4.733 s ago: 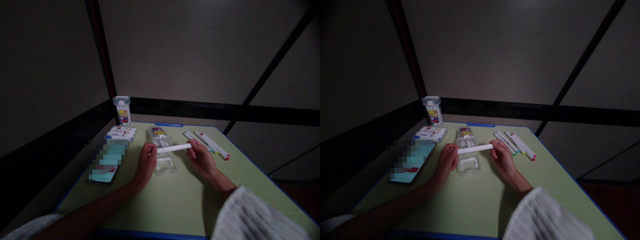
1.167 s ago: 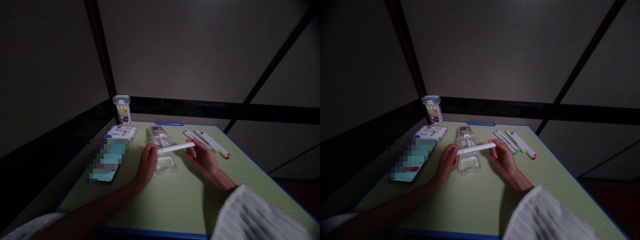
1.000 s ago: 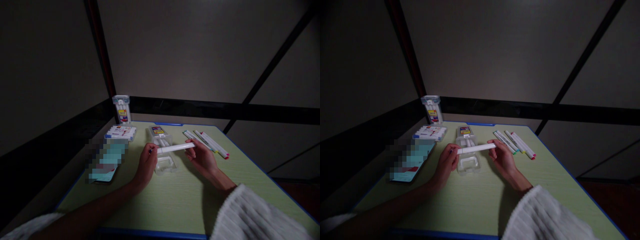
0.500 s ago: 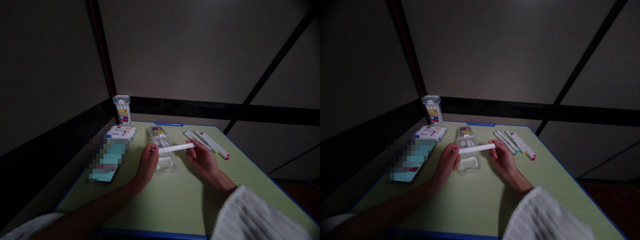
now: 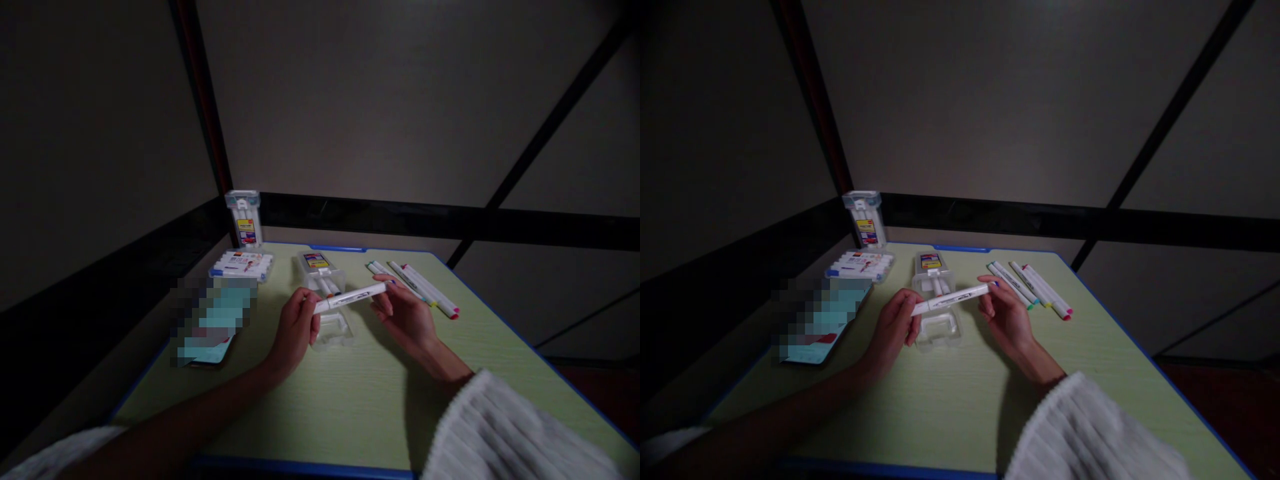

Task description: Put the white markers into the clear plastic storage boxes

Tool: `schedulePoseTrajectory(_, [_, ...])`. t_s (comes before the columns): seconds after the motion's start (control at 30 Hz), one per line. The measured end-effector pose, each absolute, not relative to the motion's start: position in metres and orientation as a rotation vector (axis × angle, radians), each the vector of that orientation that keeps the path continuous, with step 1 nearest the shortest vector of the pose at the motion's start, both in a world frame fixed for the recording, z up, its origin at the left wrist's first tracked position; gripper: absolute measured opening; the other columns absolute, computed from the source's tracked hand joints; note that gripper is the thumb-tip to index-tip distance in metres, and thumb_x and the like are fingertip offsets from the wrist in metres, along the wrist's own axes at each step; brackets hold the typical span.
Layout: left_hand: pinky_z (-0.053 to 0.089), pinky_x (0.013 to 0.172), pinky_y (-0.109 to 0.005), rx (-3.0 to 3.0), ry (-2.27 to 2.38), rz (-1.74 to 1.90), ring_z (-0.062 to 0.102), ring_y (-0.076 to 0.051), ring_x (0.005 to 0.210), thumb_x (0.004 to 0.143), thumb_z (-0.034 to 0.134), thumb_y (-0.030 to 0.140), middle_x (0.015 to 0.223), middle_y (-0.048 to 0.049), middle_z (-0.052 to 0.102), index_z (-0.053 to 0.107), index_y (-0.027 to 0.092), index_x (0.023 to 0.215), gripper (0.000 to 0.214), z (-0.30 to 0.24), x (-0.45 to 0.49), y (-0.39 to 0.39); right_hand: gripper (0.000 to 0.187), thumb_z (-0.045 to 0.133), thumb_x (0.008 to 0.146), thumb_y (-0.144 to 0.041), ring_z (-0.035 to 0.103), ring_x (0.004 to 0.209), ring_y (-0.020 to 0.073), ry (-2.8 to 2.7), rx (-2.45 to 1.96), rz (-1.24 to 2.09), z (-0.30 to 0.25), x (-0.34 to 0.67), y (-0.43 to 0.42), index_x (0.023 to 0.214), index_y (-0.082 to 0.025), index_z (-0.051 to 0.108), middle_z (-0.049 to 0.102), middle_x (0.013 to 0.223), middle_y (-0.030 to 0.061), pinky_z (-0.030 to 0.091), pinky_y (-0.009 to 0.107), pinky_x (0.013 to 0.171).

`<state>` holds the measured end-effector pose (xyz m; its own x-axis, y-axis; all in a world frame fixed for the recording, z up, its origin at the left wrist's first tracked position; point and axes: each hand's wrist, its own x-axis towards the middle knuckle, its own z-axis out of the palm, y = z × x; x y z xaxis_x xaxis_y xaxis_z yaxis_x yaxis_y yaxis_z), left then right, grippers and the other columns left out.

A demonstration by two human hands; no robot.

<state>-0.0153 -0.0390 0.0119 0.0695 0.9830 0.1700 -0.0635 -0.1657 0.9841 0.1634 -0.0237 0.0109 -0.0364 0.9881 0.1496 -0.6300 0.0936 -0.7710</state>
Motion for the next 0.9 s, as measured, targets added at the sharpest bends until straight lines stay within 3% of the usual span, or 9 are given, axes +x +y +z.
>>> schedulePoseTrajectory(0.5, [0.022,0.032,-0.015,1.322,1.035,1.307,0.031,-0.003,0.03,0.077,0.041,0.047,0.04,0.0104,0.037,0.042,0.018,0.069,0.031,0.0113,-0.0157,-0.0387,0.01,0.059,0.071,-0.023,0.029,0.038,0.0049,-0.829,-0.621,1.373,0.0083,0.164,-0.021,0.073,-0.015,0.064,0.038,0.036,-0.0064,0.028,0.017,0.04])
schedulePoseTrajectory(0.9, [0.022,0.032,-0.014,1.327,1.006,1.297,0.033,-0.002,0.031,0.079,0.039,0.045,0.045,0.0097,0.039,0.042,0.018,0.072,0.029,0.0106,-0.0153,-0.0388,0.02,0.064,0.069,-0.031,0.025,0.037,0.0045,-0.8,-0.678,1.34,0.009,0.1619,-0.0205,0.06,-0.015,0.056,0.035,0.034,-0.0075,0.025,0.017,0.038])
